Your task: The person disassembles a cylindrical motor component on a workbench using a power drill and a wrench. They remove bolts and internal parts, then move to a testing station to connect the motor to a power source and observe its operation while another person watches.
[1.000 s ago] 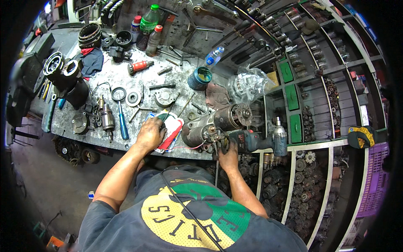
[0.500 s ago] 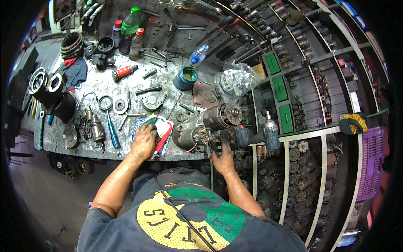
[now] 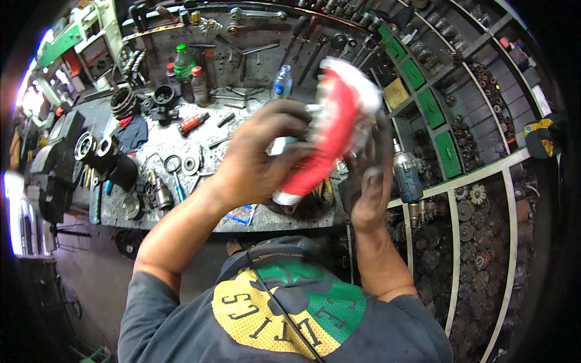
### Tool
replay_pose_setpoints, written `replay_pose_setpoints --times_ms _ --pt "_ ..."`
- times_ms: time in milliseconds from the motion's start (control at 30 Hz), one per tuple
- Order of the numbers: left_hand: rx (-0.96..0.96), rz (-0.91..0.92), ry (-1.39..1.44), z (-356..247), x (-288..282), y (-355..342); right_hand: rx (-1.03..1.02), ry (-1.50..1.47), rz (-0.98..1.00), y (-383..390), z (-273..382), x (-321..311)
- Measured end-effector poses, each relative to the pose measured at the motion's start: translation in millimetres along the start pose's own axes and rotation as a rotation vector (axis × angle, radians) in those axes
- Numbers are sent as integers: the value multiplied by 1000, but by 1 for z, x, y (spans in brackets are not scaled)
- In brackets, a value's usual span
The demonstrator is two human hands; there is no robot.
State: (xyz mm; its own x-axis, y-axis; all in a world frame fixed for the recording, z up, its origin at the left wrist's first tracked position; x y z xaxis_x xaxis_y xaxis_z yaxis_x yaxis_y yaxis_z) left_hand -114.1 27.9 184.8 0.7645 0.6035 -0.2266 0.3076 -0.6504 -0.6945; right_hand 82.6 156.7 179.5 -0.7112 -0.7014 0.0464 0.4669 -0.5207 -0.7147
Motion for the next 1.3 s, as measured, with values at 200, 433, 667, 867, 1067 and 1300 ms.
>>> replay_pose_setpoints --times_ms 200,433,667,867,1067,1300 --pt "8 160 -61 -38 17 -29 50 46 -162 -26 -7 -19" --pt "-440 154 -385 -4 0 99 794 232 -197 68 -94 -116" --pt "-821 -471 104 22 26 187 895 -14 -397 66 -208 -96" --pt "-695 -666 -296 14 11 163 872 -527 -73 -29 -254 -78" --pt "-708 -733 -229 2 7 159 615 562 211 -5 -272 -76" --pt "-996 -751 -349 -13 38 224 541 628 599 124 -218 -115"
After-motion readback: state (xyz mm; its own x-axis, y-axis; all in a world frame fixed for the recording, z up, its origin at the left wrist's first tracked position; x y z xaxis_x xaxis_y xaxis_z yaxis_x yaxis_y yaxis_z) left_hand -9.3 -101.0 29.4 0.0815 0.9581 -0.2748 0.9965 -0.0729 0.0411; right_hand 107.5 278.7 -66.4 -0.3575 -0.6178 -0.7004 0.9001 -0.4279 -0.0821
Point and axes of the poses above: each hand's wrist, its own y-axis away from the middle knuckle, its own x-axis out of the palm, z = x × y, the point moved 1 cm from there along -y, towards the middle knuckle, and after that the axes turned 7 degrees about -x, right-handed, at the moved point
